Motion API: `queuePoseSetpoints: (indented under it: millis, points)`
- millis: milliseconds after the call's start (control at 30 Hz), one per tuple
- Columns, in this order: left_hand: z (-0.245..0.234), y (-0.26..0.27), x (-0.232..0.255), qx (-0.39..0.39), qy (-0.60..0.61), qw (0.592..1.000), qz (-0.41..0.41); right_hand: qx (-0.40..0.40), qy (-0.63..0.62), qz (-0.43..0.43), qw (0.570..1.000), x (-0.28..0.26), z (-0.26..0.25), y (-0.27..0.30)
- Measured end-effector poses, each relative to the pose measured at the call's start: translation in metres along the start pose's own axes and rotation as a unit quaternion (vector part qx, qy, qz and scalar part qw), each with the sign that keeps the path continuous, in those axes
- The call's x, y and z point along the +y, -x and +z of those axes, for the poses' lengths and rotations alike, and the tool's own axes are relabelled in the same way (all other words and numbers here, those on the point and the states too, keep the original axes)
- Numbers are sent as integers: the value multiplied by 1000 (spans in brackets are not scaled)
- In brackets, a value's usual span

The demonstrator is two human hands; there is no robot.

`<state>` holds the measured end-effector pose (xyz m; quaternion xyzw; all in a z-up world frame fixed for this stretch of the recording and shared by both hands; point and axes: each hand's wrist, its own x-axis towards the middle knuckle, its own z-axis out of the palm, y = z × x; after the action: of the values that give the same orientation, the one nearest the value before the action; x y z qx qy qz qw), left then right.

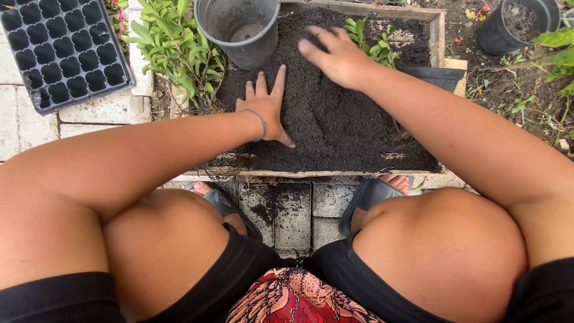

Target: Mixing and preparing soil in a wooden tray using hands and a small pot.

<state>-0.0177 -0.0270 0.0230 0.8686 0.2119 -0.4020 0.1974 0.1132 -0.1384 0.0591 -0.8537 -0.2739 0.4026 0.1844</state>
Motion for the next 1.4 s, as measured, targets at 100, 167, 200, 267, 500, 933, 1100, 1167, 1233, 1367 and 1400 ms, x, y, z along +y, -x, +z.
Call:
queuePoseSetpoints:
  millis: [100, 167, 200, 267, 500, 933, 1100, 1167, 1233, 1367, 1400]
  points:
    - [15, -17, -3, 36, 43, 998, 12, -47, 26, 24, 998, 4, 10, -20]
    - [21, -28, -6, 42, 79, 996, 17, -64, 23, 30, 997, 0, 11, -23]
    - [24, -37, -8, 52, 91, 994, 27, -88, 27, 43, 995, -8, 7, -18]
    - [27, -52, -16, 63, 104, 992, 37, -112, 32, 55, 992, -11, 9, -19]
    - [16, -96, -41, 213, 221, 914, 266, -24, -221, 8, 975, 14, 23, -20]
    - [-43, -64, -6, -172, 872, 442, 117, 152, -91, -200, 964, 37, -15, 39]
    - [-42, -50, -19, 50, 539, 793, 279, 184, -60, -244, 950, 35, -18, 49]
    - [-52, -8, -14, 226, 200, 899, 318, 153, -62, -194, 967, 23, -19, 59]
    - [-66, 44, 0, 40, 183, 970, 156, 53, -56, -17, 997, 16, -20, 66]
    - [-53, 27, -11, 11, 102, 993, 51, 33, -137, 156, 978, 18, -8, 64]
    - [-51, 26, -12, -16, 131, 991, 23, 5, -135, 206, 969, 23, -3, 60]
